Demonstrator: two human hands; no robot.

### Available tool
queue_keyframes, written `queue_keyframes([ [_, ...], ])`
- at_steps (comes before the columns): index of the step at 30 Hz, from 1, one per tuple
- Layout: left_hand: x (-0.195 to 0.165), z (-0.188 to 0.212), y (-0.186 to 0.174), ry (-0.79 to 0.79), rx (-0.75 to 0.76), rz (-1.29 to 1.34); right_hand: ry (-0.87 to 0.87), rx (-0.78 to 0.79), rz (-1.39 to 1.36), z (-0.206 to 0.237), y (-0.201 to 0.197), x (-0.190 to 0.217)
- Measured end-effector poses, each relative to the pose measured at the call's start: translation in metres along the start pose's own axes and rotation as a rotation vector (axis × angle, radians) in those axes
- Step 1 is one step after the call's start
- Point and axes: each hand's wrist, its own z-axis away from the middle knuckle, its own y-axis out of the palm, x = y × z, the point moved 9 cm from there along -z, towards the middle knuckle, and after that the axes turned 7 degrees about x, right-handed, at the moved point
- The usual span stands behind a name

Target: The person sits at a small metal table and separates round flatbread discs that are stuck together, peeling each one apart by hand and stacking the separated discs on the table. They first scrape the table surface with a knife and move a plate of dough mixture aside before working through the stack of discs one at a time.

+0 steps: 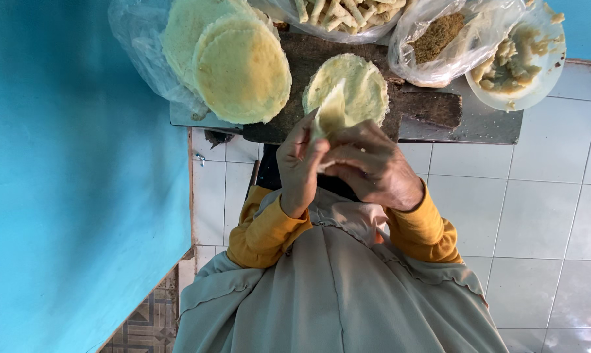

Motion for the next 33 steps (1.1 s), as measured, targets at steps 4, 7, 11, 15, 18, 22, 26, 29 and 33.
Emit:
queue_keyframes([
  [4, 0.011, 0.008, -0.018, -0.093, -0.102, -0.115, 0.102, -0.141, -0.144, 0.008, -0.022, -0.021],
  [7, 0.023, 0.013, -0.022, -0.183, -0.125, 0.016, 0.278, -0.222, -0.216, 0.014, -0.027, -0.047],
  [11, 0.029, 0.011, -0.004, -0.195, -0.034, 0.204, 0.015, -0.187, 0.032, 0.001, -0.012, -0.011],
  [15, 0.032, 0.013, 0.011, -0.272, -0.005, 0.325, 0.264, -0.207, 0.091, 0.006, -0.002, -0.009],
  [18, 0.018, 0.011, 0.02, -0.196, 0.055, 0.367, 0.255, -0.234, 0.0, 0.009, -0.005, -0.015],
  [22, -0.01, 0.004, 0.036, -0.017, 0.209, 0.982, 0.358, -0.369, -0.557, 0.023, -0.01, -0.061],
  [26, -0.011, 0.001, 0.02, -0.071, -0.012, 0.046, 0.386, -0.505, -1.06, 0.034, 0.006, -0.088],
  [29, -0.015, 0.004, 0.023, -0.039, 0.012, -0.164, 0.338, -0.451, -1.019, 0.032, 0.012, -0.08],
  [33, -0.007, 0.008, 0.025, -0.023, 0.054, -0.286, 0.262, -0.319, -0.813, 0.026, 0.015, -0.062],
])
